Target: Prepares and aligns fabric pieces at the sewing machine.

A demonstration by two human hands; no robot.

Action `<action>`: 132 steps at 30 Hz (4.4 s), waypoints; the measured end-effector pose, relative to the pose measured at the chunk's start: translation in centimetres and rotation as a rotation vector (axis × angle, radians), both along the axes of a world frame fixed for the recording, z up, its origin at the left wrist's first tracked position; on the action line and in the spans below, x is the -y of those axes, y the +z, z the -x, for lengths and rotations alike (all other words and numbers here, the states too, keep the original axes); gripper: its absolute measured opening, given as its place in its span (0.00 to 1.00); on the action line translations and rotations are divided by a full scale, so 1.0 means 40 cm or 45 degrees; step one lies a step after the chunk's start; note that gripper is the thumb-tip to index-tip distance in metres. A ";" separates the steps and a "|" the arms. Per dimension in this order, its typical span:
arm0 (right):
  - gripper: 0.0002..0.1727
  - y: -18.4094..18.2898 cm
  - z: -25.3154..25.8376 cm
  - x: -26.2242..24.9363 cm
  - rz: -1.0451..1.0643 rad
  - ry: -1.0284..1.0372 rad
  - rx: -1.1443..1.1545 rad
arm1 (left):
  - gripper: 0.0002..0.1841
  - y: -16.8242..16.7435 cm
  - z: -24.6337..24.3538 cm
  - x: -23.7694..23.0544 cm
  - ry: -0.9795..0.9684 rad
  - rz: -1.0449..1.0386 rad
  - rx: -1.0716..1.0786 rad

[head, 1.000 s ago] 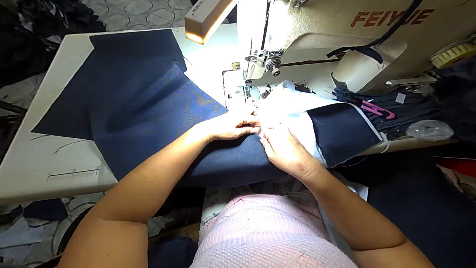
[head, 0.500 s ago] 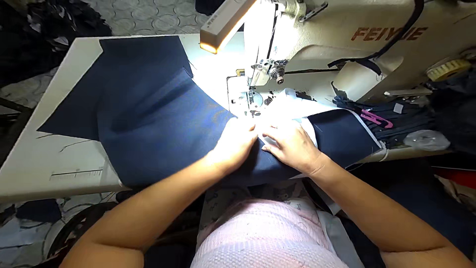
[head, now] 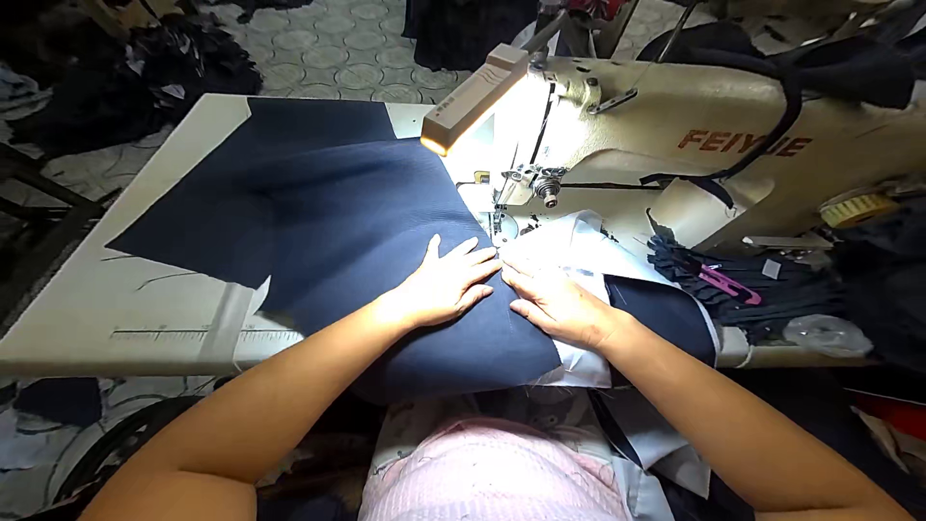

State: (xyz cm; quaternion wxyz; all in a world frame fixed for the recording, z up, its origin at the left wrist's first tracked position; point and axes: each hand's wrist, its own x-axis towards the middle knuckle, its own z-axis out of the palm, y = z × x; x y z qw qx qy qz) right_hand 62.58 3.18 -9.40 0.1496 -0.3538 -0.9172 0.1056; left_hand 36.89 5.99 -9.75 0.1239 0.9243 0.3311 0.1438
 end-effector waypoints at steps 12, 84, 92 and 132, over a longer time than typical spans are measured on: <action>0.29 0.005 0.024 -0.081 0.020 -0.179 0.005 | 0.29 0.015 0.013 -0.137 -0.063 0.057 -0.027; 0.17 -0.020 0.039 -0.060 -0.306 -0.093 -0.213 | 0.27 0.005 0.034 -0.053 -0.203 0.044 0.028; 0.15 -0.022 0.049 -0.050 -0.387 -0.079 -0.239 | 0.27 0.011 0.049 -0.048 -0.269 0.094 0.024; 0.20 0.032 0.041 -0.185 -0.114 -0.441 -0.003 | 0.23 0.039 0.053 -0.275 -0.210 0.131 -0.024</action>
